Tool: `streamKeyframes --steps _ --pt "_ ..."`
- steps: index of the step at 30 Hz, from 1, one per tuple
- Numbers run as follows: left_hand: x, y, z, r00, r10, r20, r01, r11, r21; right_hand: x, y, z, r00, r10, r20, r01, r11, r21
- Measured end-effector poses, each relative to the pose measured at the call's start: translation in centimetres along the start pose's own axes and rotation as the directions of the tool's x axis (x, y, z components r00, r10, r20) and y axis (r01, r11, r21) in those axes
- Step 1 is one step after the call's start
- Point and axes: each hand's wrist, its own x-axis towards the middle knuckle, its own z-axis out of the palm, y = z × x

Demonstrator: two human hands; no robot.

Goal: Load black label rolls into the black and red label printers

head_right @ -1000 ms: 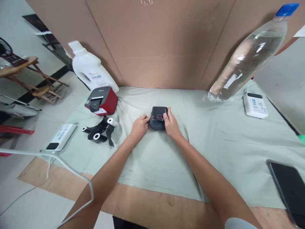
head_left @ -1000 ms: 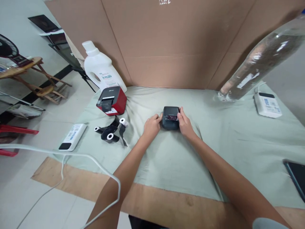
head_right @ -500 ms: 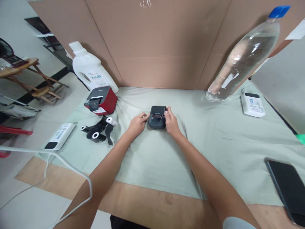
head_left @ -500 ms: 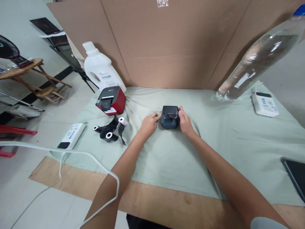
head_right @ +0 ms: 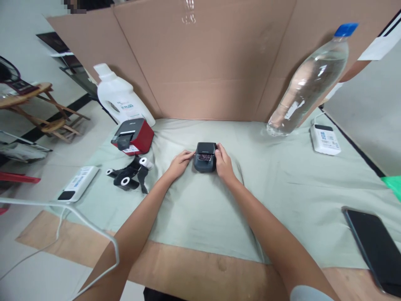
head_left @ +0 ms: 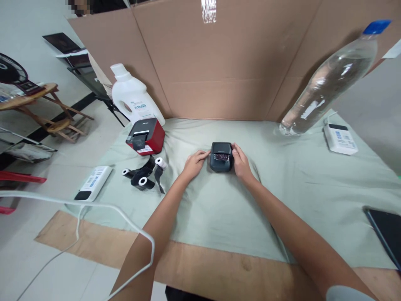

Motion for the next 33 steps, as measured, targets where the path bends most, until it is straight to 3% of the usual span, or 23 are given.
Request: streamKeyframes --steps 5,11,14,20,27,33 --pt "0.2 -0.4 0.2 1.0 -0.003 0.002 0.003 0.999 -0.036 -0.1 -0.1 0.0 0.999 -0.027 -0.021 0.028 0.999 0.035" --pt "-0.1 -0.6 0.5 0.987 0.141 -0.08 -0.147 0.986 -0.072 0.2 0.7 0.2 0.998 -0.044 -0.045 0.049 0.99 0.133" --pt "-0.3 -0.5 0.7 0.986 0.15 -0.067 -0.155 0.985 -0.077 0.5 1.5 0.6 0.995 -0.076 -0.06 0.085 0.979 0.184" --pt "-0.3 -0.7 1.0 0.981 0.179 -0.078 -0.188 0.974 -0.124 0.8 2.7 1.0 0.99 -0.129 -0.051 0.135 0.98 0.146" --pt "1.2 -0.6 1.2 0.987 0.126 -0.096 -0.15 0.939 -0.31 0.9 3.0 1.0 0.981 -0.193 -0.027 0.193 0.981 -0.001" --pt "3.2 0.5 1.0 0.998 0.008 -0.059 -0.031 0.92 -0.39 0.7 2.5 0.8 0.978 -0.206 0.011 0.206 0.978 -0.019"
